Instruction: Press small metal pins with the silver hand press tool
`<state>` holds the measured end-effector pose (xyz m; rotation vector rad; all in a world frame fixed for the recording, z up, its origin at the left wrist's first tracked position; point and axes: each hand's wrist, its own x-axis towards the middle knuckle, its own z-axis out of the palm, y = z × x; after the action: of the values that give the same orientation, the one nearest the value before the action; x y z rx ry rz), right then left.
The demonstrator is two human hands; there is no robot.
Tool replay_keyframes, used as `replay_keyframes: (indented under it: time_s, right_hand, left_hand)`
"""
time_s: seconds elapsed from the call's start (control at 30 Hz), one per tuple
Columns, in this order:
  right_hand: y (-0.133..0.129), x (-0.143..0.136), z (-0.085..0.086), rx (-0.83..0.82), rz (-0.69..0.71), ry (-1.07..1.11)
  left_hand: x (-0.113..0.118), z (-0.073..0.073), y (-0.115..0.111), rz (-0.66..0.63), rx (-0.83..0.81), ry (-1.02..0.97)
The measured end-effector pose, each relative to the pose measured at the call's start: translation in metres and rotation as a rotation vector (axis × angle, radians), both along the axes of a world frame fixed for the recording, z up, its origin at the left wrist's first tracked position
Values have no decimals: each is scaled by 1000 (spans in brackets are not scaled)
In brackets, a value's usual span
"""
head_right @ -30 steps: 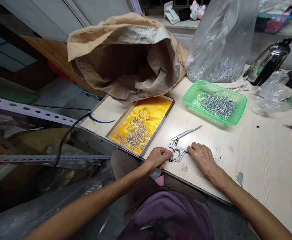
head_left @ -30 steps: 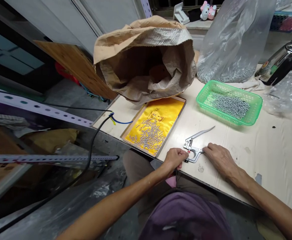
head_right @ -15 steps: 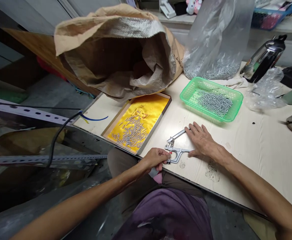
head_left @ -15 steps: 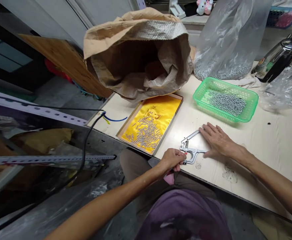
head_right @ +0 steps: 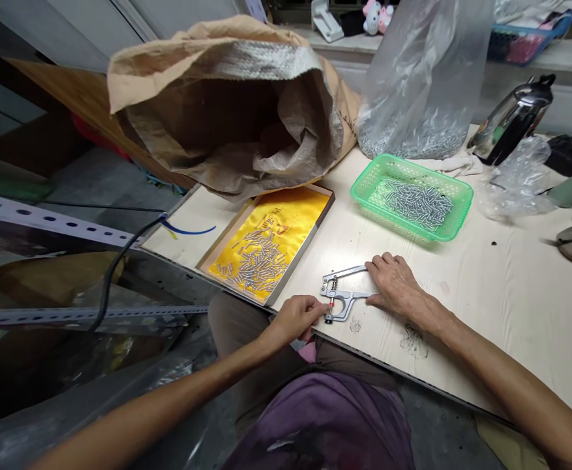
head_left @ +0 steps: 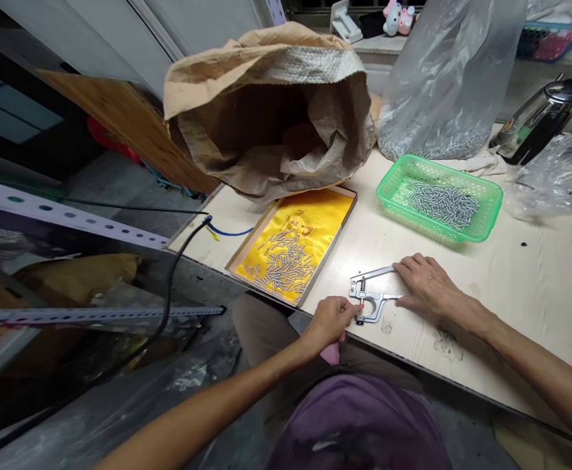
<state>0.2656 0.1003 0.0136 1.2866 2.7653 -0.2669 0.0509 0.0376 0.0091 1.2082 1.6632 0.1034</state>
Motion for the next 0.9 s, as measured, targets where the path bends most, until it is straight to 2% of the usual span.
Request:
replay_keyframes:
  time_s: [0.13,0.17,0.23,0.33,0.43,0.57,0.63,0.77,0.9]
  right_hand:
    - [-4,-3,5,-31,-7,-2]
    - [-4,-4,6,-41,-11,-5]
    - [-5,-4,8,-61,-16,0]
    - [-6,-4,9,-103,2,25]
    - [-10,-4,11,-133,-4,27]
    - [-19,-6,7,-104,-55,63]
    - [-23,-6,2,-83,-73,94]
    - [-27,-5,-7,-77,-94,106]
    - [-22,-6,-5,-45,-122,83]
  left_hand:
    - [14,1,7,-327,664,197]
    - [21,-1,12,-410,769,209]
    - [35,-8,24,-545,877,220]
    - [49,-19,37,-691,884,207]
    - [53,-30,37,-765,891,237]
    - [56,-42,25,-695,905,357]
    - [57,-45,22,-669,899,345]
    - [54,-44,27,-672,903,245]
    - [52,-45,36,-656,950,220]
